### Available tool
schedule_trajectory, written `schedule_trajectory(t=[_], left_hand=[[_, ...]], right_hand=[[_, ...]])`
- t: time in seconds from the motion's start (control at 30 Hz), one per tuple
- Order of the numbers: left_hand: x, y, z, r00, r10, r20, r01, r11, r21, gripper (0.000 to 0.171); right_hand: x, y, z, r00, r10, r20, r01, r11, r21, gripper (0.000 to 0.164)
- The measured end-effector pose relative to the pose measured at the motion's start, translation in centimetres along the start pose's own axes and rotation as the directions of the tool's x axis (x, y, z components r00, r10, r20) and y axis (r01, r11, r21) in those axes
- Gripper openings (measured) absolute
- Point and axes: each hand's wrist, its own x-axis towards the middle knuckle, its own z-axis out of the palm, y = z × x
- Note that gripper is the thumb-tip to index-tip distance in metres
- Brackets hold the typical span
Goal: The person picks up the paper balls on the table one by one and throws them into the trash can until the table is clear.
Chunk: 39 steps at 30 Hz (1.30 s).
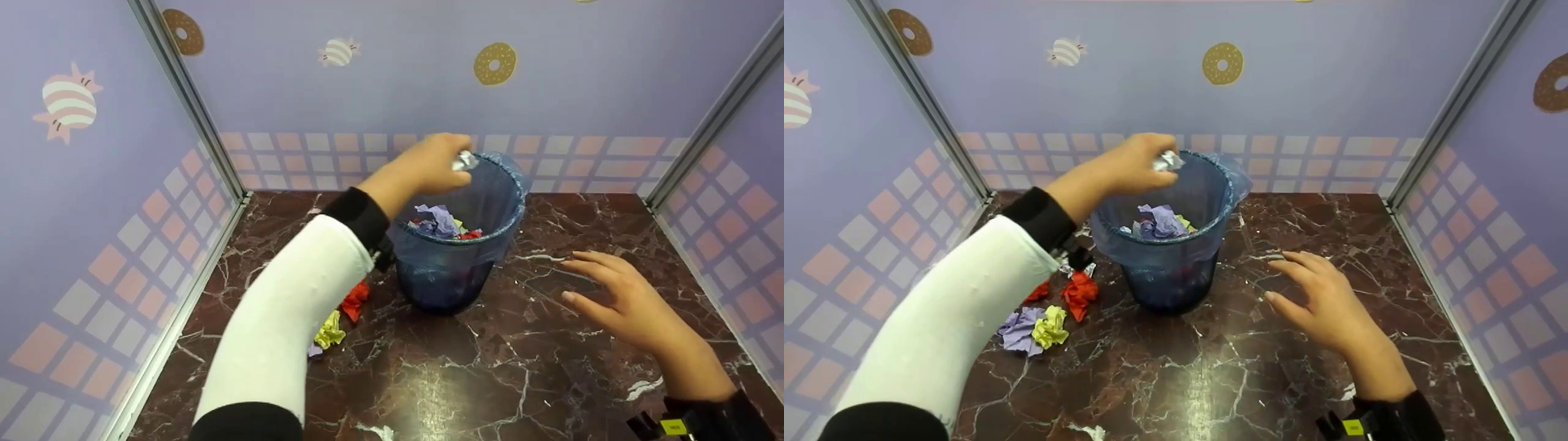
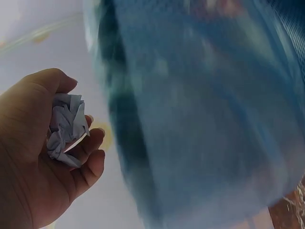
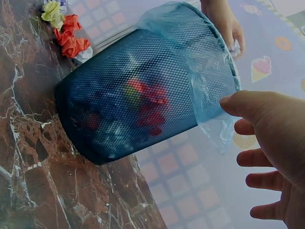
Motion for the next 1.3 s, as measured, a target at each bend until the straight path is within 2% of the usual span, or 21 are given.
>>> schedule_trajectory(t=[0.2, 0.27, 0.37, 0.43, 0.57, 0.73, 0.93, 1.1, 1.3], left_hand=[[1.3, 1.8, 1.8, 0.997, 0.062, 0.035, -0.064, 0.996, 0.068, 0.019], [1.5, 2.3, 2.2, 0.996, 0.065, 0.06, -0.069, 0.995, 0.068, 0.032], [1.5, 3.0, 2.4, 0.995, 0.029, 0.094, -0.038, 0.994, 0.104, 0.067], [1.4, 3.3, 2.3, 0.996, 0.007, 0.094, -0.021, 0.989, 0.147, 0.082], [1.2, 3.1, 1.8, 0.998, -0.015, 0.055, 0.003, 0.977, 0.211, 0.084], [0.7, 1.7, 1.0, 0.999, -0.029, 0.022, 0.024, 0.977, 0.211, 0.082], [-0.5, -0.7, 0.1, 0.998, -0.045, -0.038, 0.051, 0.98, 0.192, 0.082], [-2.3, -3.4, -0.9, 0.992, -0.097, -0.076, 0.108, 0.982, 0.157, 0.083], [-5.2, -7.5, -2.0, 0.978, -0.173, -0.117, 0.185, 0.977, 0.103, 0.082]], right_hand=[[-0.3, 0.1, 0.2, 1.0, -0.011, -0.015, 0.011, 1.0, 0.017, 0.05], [-0.4, 0.2, 0.3, 1.0, -0.008, -0.015, 0.008, 1.0, 0.019, 0.05], [-0.6, 0.3, 0.4, 1.0, -0.004, -0.011, 0.005, 1.0, 0.016, 0.048], [-0.6, 0.4, 0.6, 1.0, -0.007, -0.007, 0.007, 1.0, 0.014, 0.048], [-0.8, 0.4, 0.9, 1.0, -0.023, -0.008, 0.023, 1.0, -0.005, 0.047], [-0.9, 0.2, 1.2, 0.999, -0.03, -0.025, 0.03, 0.999, -0.026, 0.049], [-0.4, -0.9, 1.1, 0.999, -0.03, -0.021, 0.03, 0.999, -0.012, 0.054], [0.3, -2.0, 1.4, 0.998, -0.058, -0.005, 0.058, 0.998, -0.013, 0.056], [1.2, -3.2, 2.3, 0.99, -0.141, -0.002, 0.14, 0.99, -0.021, 0.059]])
